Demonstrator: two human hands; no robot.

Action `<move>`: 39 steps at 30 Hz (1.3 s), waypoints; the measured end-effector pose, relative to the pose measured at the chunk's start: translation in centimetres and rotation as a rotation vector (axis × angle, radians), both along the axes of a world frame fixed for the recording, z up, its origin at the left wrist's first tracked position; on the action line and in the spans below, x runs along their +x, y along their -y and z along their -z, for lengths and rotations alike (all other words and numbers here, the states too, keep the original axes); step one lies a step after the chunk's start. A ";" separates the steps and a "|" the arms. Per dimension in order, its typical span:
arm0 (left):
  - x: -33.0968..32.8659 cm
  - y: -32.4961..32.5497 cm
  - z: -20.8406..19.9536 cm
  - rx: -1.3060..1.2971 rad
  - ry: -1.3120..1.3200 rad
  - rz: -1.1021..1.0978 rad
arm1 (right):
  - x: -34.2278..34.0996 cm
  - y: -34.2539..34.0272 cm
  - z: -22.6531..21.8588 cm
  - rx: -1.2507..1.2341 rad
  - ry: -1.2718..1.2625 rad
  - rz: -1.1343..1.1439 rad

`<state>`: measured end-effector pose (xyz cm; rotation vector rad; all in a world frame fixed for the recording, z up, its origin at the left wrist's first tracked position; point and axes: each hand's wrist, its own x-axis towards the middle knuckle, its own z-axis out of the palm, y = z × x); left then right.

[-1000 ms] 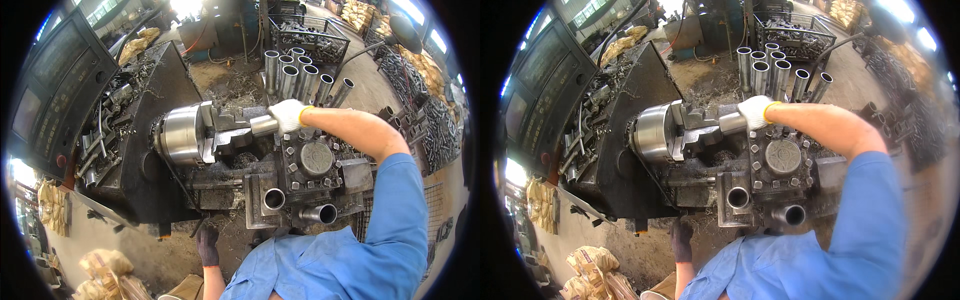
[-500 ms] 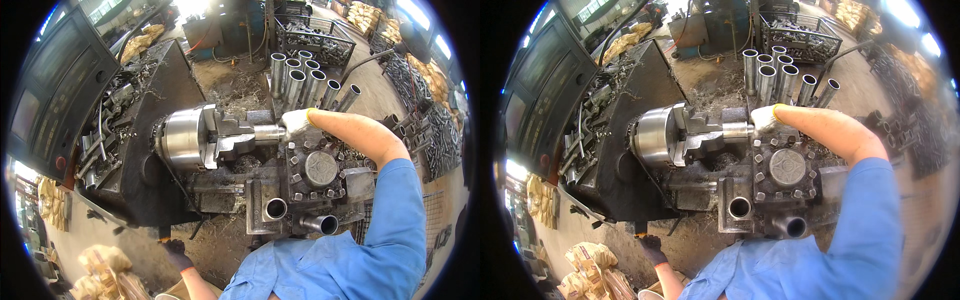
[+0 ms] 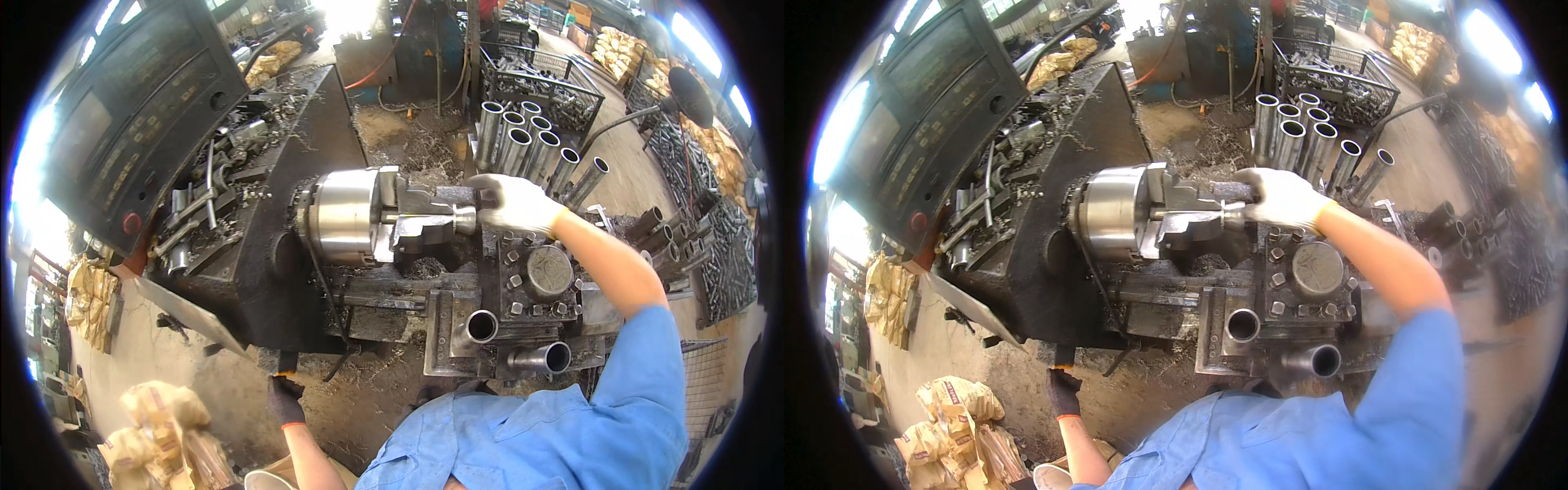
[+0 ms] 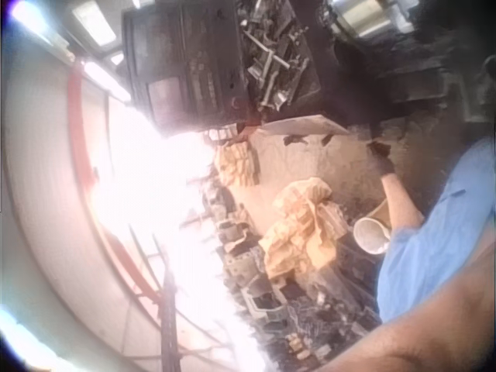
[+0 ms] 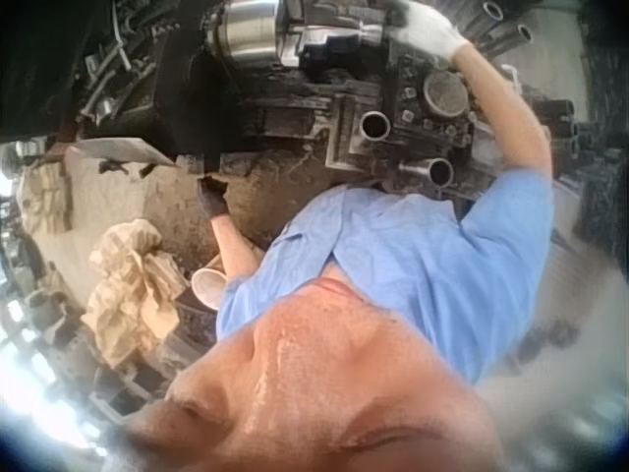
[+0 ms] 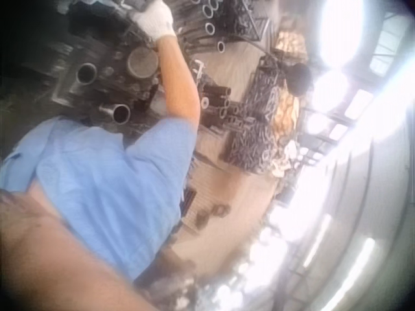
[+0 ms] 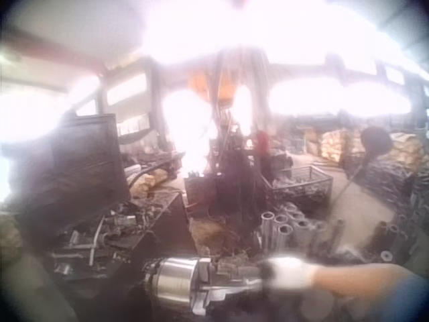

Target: The person repeatedly picks cylindrical metal parts from a wire basket, inserts them into a lathe chuck, operates the machine, removes the processed parts, and places them into a collection bin. The cycle repeats continuously throughout the clip.

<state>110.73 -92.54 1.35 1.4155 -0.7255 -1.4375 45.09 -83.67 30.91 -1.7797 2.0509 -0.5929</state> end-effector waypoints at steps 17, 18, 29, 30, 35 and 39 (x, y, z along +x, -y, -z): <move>-16.1 23.5 -42.0 -0.452 1.845 0.183 | 11.9 -32.6 6.7 -0.692 0.328 0.929; -16.2 23.1 -42.4 -0.465 1.853 0.174 | 12.2 -33.1 6.7 -0.680 0.367 0.959; -16.1 -15.1 -9.9 -0.568 0.919 0.823 | 10.8 -33.2 10.7 -0.372 0.514 0.699; -15.8 -18.0 -6.6 -0.124 0.871 0.924 | 10.4 -32.6 10.9 -0.288 0.595 0.644; -11.4 -30.5 -1.8 0.158 0.720 0.935 | 10.7 -27.5 11.6 -0.120 0.387 0.328; -8.5 -36.0 -5.0 0.181 0.916 0.827 | 15.1 -24.9 12.2 -0.200 0.252 0.231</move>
